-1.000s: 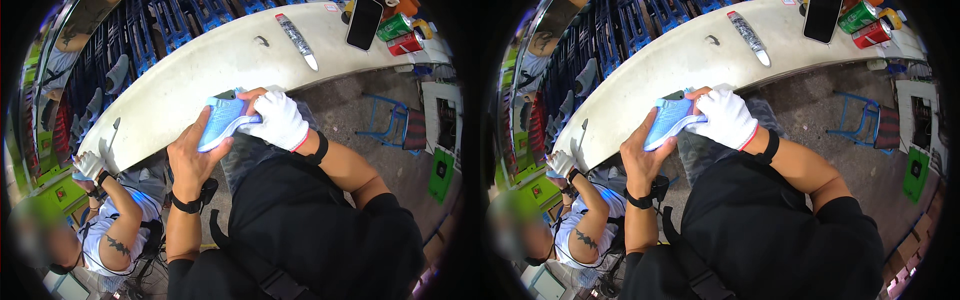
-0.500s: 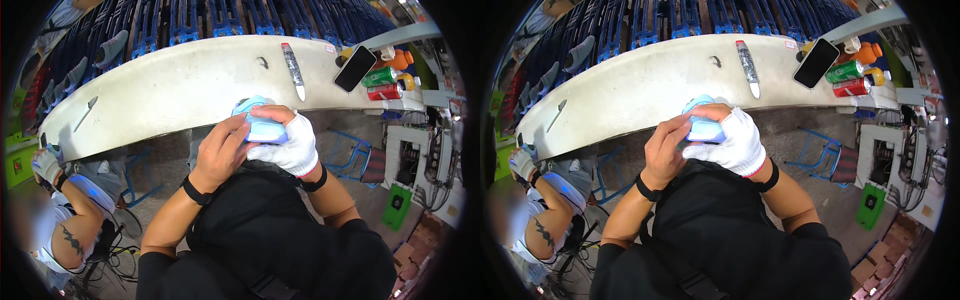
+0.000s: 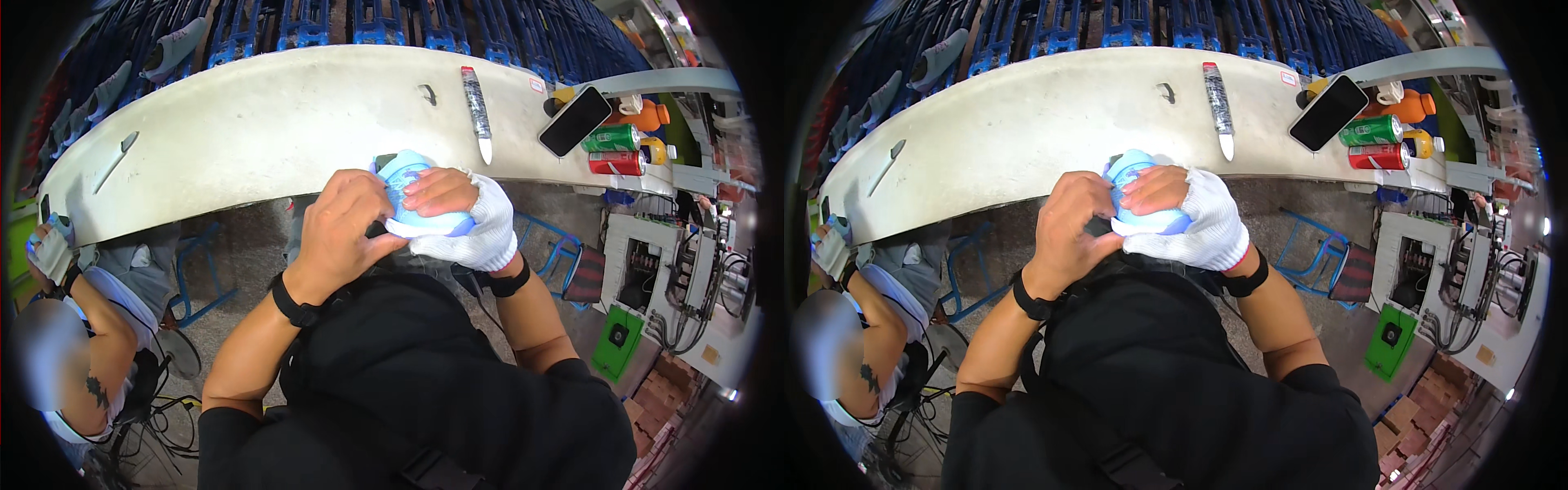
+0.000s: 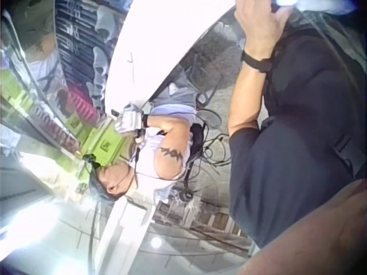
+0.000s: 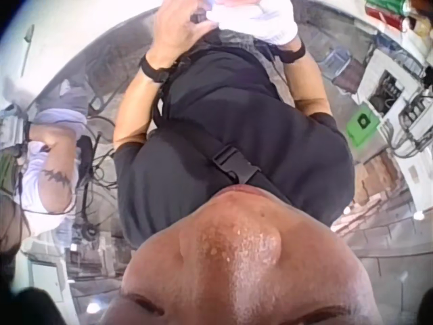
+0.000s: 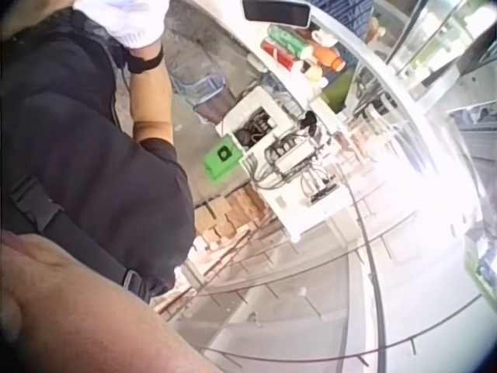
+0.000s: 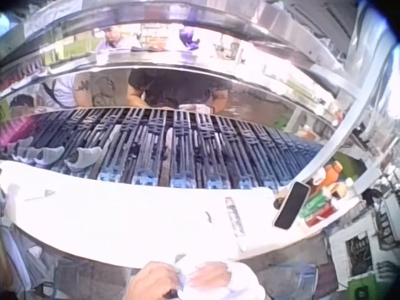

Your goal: Assembling and inspecting shoe components on a production line.

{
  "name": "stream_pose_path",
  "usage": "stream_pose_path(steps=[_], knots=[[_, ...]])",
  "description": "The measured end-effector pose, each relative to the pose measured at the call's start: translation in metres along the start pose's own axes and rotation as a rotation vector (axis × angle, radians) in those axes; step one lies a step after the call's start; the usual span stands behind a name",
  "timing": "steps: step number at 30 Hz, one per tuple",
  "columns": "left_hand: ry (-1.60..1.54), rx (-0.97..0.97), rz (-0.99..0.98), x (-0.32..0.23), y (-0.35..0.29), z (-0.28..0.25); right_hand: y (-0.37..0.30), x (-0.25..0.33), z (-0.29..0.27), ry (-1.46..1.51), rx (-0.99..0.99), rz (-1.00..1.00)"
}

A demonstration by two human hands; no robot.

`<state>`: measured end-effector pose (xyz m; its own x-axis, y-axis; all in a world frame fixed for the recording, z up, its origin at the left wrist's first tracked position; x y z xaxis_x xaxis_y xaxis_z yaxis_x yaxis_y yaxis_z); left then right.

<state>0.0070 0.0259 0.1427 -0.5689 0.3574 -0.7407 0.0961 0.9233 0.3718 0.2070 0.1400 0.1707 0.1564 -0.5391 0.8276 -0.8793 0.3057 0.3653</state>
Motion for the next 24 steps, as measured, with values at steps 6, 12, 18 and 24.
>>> stream_pose_path(steps=[6, 12, 18, 24], knots=[[0.061, 0.055, 0.027, 0.024, -0.021, -0.017, -0.001, -0.008, 0.004, 0.073, -0.087, -0.025], [0.278, 0.007, 0.145, 0.023, -0.019, -0.071, 0.024, -0.023, 0.037, 0.735, -0.570, 0.346], [0.363, 0.126, 0.107, 0.008, 0.028, -0.100, 0.079, -0.022, 0.018, 0.079, 0.001, 0.001], [0.108, 0.217, -0.184, 0.025, 0.040, -0.098, 0.106, -0.046, 0.044, 0.255, -0.323, 0.054]])
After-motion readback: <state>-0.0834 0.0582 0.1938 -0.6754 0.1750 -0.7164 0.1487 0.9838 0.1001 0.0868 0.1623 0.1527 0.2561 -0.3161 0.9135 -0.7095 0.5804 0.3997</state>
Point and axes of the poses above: each hand's wrist, its own y-axis towards the middle knuckle, its own z-axis out of the palm, x = y × z, the point moved 1 cm from there along y, towards the middle knuckle, and after that the axes turned 11 degrees about x, right-handed, at the moved point
